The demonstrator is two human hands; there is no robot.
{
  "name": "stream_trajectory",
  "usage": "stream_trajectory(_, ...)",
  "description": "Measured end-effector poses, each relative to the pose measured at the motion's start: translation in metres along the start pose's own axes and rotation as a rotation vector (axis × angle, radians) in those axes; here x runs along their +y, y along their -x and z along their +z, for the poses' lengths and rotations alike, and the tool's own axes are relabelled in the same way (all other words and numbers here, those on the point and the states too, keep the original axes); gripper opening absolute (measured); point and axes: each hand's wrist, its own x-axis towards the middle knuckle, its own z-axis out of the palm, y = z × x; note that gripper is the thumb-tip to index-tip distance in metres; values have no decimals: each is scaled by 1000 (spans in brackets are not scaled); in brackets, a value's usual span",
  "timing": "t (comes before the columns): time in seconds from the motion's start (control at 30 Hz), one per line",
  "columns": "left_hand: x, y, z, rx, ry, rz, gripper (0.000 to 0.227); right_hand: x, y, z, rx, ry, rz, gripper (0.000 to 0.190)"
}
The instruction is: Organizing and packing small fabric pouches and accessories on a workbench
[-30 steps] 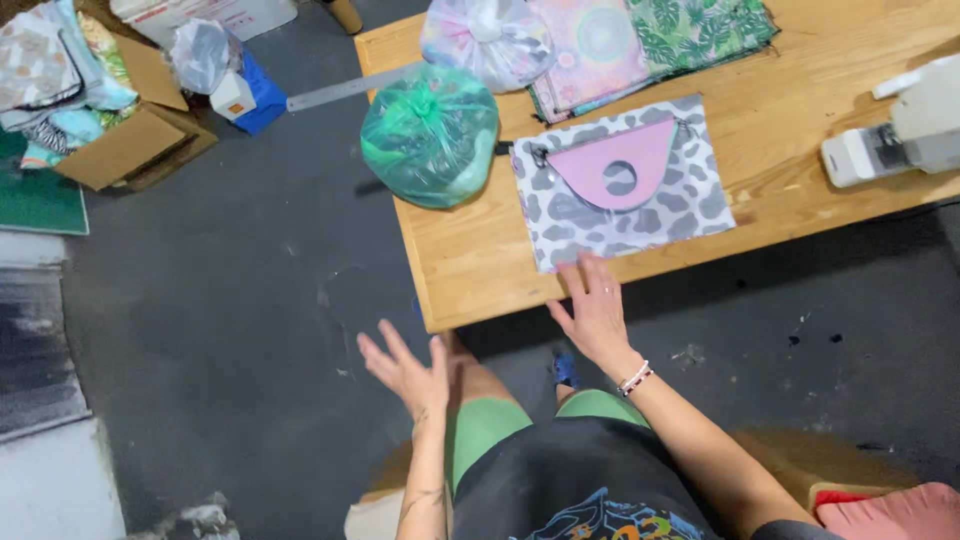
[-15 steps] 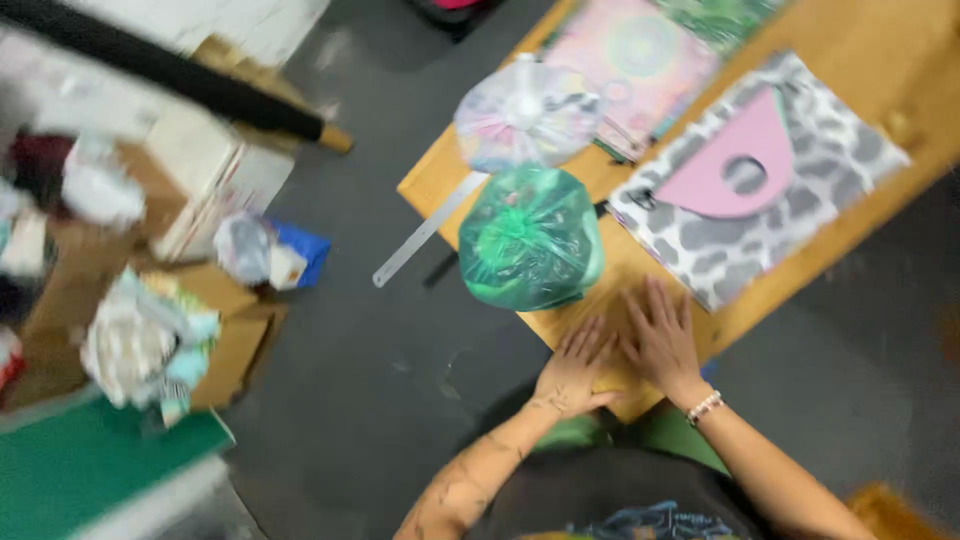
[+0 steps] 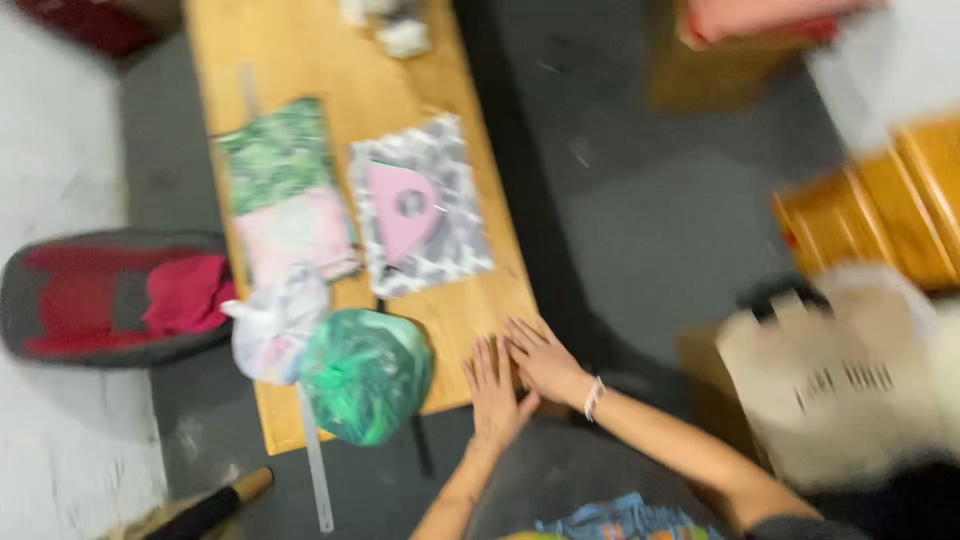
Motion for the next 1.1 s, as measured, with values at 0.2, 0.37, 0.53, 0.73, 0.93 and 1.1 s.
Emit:
stream_trajectory(0.2, 29, -2, 6, -423, -293, -42, 140, 19, 131, 40, 100, -348, 432, 59)
stream_trajectory(0.37, 23, 5, 30, -342, -371, -144, 130, 72, 282, 126, 46, -579, 996, 36)
stream_trajectory(0.53, 28, 3, 31, -383, -361, -178, 135, 96, 481, 315, -16, -645, 1547, 32)
stream_trajectory(0.73, 41, -2, 25, -482, -341, -260, 139, -46, 584, 259, 329, -1001, 1735, 31)
stream_trajectory(0.93, 59, -6, 13, -537, -348, -298, 142, -119, 578, 340, 183, -1049, 1804, 35)
stream_trajectory(1.1, 56, -10, 19, -524, -325, -295, 145, -117, 549, 301, 190, -1249, 1640, 40)
